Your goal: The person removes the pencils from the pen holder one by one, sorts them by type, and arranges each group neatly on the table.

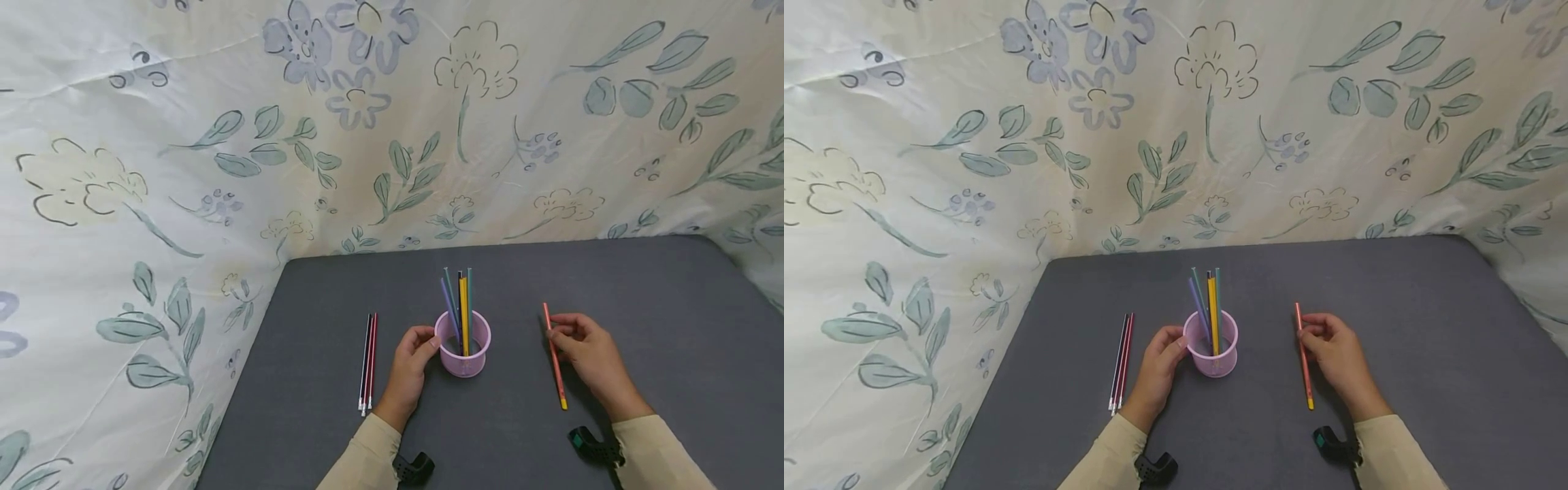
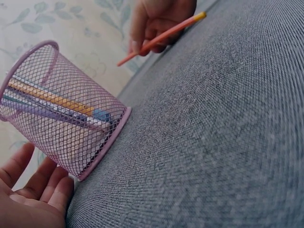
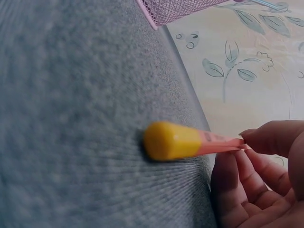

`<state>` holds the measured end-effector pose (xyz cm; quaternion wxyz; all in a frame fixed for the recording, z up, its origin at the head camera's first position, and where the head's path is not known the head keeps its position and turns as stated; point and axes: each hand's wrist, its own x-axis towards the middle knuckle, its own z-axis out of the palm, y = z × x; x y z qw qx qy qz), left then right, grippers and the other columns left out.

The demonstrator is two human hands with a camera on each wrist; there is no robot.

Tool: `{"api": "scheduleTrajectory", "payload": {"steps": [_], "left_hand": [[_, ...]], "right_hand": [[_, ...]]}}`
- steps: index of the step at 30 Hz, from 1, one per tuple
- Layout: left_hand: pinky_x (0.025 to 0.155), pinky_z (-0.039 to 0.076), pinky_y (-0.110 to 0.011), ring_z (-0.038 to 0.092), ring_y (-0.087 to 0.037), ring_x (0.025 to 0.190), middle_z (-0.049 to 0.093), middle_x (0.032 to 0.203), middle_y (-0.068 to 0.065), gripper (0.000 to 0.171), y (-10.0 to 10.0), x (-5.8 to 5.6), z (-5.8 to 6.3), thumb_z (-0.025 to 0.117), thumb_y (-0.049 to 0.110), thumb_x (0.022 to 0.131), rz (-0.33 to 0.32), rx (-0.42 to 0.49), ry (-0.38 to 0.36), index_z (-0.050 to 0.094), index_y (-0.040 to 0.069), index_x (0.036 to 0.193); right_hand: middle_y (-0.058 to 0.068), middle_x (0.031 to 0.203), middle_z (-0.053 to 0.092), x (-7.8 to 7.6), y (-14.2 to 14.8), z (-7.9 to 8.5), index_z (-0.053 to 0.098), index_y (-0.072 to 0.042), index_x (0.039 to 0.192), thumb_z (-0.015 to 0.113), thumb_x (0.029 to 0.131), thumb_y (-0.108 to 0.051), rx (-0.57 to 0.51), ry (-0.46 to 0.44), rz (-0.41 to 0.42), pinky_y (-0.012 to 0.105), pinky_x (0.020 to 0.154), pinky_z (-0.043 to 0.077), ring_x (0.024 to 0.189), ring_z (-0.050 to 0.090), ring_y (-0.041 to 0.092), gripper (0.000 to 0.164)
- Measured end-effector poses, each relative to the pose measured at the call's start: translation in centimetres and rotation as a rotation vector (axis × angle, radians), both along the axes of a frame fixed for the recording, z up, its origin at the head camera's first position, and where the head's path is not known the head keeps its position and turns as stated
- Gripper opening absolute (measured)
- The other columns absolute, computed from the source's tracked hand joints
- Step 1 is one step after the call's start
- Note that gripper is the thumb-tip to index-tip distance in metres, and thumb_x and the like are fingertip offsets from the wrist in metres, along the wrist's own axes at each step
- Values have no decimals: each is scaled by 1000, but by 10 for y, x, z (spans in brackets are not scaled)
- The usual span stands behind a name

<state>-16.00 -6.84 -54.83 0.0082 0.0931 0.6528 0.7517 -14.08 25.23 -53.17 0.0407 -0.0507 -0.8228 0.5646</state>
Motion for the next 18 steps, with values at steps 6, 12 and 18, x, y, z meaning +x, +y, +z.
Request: {"api": "scheduleTrajectory", "payload": {"steps": [6,12,18], "left_hand": [[102,47,-30,62,-20,111,68,117,-12,30,0,-1,1,65,13,105,-5,-2,-2,64,-9,125],[101,48,-30,63,-20,110,68,117,-12,30,1,-2,2,64,13,105,0,-8,11,63,-10,125],[101,47,-29,62,-20,111,68,118,-14,31,3,-2,1,64,13,105,0,-4,11,63,-11,125]], "right_hand": [[24,113,68,0,0,2,58,8,142,65,111,-13,13,17,-11,34,69,61,87,69,16,38],[25,113,68,-1,1,1,58,10,140,65,111,-12,17,27,-35,33,67,61,86,68,14,37],[27,114,69,-3,1,1,60,10,138,64,111,-13,21,36,-54,32,66,61,85,68,13,35]]}}
